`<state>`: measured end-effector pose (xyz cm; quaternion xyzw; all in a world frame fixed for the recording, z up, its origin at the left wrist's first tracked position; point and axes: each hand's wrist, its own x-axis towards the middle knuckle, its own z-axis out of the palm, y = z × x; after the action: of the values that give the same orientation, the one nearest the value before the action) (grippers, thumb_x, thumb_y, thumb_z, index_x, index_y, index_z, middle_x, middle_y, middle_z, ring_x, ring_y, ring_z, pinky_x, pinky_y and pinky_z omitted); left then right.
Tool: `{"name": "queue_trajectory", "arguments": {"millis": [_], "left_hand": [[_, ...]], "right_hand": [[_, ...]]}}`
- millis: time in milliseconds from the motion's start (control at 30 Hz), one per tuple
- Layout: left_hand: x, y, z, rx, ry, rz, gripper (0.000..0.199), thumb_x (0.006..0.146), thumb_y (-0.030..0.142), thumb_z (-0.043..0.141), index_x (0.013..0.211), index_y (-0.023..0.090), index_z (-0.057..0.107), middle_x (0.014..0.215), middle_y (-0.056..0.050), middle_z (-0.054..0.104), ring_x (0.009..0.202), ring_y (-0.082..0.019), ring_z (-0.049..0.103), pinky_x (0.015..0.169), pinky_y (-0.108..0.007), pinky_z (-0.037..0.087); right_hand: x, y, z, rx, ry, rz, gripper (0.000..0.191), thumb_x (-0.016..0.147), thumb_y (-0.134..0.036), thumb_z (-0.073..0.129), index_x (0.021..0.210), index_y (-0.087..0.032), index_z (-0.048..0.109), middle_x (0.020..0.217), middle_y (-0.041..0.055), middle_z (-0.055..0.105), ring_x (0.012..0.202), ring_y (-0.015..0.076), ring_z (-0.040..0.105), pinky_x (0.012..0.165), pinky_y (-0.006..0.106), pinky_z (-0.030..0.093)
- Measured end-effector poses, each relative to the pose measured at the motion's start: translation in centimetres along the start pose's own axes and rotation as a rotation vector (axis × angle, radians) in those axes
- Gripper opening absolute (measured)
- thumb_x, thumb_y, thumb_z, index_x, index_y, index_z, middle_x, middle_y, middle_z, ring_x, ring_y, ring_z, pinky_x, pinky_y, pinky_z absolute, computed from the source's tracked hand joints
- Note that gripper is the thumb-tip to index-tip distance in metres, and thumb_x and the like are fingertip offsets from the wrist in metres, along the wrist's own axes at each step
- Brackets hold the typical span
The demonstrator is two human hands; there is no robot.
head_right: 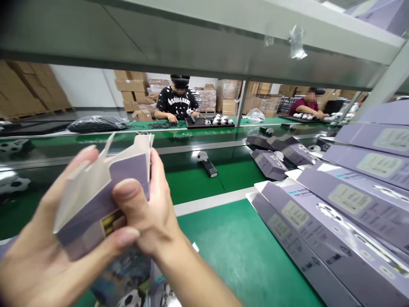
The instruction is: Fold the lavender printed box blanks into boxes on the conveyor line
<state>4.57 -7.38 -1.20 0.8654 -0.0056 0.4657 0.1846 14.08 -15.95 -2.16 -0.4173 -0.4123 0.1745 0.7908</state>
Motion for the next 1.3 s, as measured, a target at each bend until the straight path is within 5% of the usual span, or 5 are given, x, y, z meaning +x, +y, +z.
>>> {"name": "queue_trajectory", "arguments": {"millis": [200,533,967,1133,1300], "left_hand": [[1.5,-1.1,-2.0,0.11,0.043,0.071,0.031,0.079,0.062,0.068,0.091,0.034,0.063,0.135,0.013,0.05,0.127,-0.02,0.05,0.119,-0.034,0.034],[1.2,-2.9,-3.6,0.114,-0.081,0.33,0.025,0.077,0.045,0.074,0.097,0.035,0.064,0.108,0.005,0.063,0.116,-0.025,0.055,0.108,-0.042,0.044],[0.9,-2.8,-2.5,0.048,-0.101,0.393,0.068,0.076,0.045,0.08,0.137,0.039,0.048,0.148,0.011,0.041,0.129,-0.016,0.048,0.115,-0.026,0.044],[1.1,-3.1,-2.6,-0.016,-0.132,0.327,0.071,0.088,0.058,0.066,0.148,0.046,0.031,0.154,0.008,0.031,0.142,-0.022,0.036,0.122,-0.038,0.035],[0.6,-6.3,-2.6,0.244,-0.556,-0.33,0.063,0.08,0.082,0.041,0.127,0.043,0.055,0.133,0.005,0.057,0.12,-0.029,0.058,0.101,-0.048,0.051]], "right_hand": [[-0.7,-0.7,0.8,0.241,-0.16,-0.011,0.071,0.089,-0.07,0.058,0.143,-0.026,0.045,0.135,0.0038,0.057,0.127,0.0258,0.053,0.113,0.036,0.043],[-0.1,-1.1,-0.5,0.352,-0.331,0.472,0.104,0.071,-0.097,0.043,0.146,-0.025,0.039,0.124,0.0087,0.06,0.114,0.0296,0.059,0.098,0.042,0.05],[-0.2,-1.8,-0.6,-0.054,-0.22,0.389,0.035,0.092,-0.036,0.066,0.125,-0.024,0.058,0.117,-0.0001,0.063,0.105,0.0144,0.059,0.085,0.019,0.047],[1.4,0.4,-3.0,0.303,-0.036,0.522,0.047,0.086,-0.048,0.07,0.122,-0.019,0.06,0.112,0.0084,0.067,0.088,0.0209,0.067,0.073,0.029,0.059],[2.7,3.2,-9.9,0.32,0.416,0.432,0.058,0.103,-0.05,0.004,0.143,-0.022,0.036,0.141,0.0092,0.052,0.117,0.0167,0.061,0.094,0.034,0.057]]}}
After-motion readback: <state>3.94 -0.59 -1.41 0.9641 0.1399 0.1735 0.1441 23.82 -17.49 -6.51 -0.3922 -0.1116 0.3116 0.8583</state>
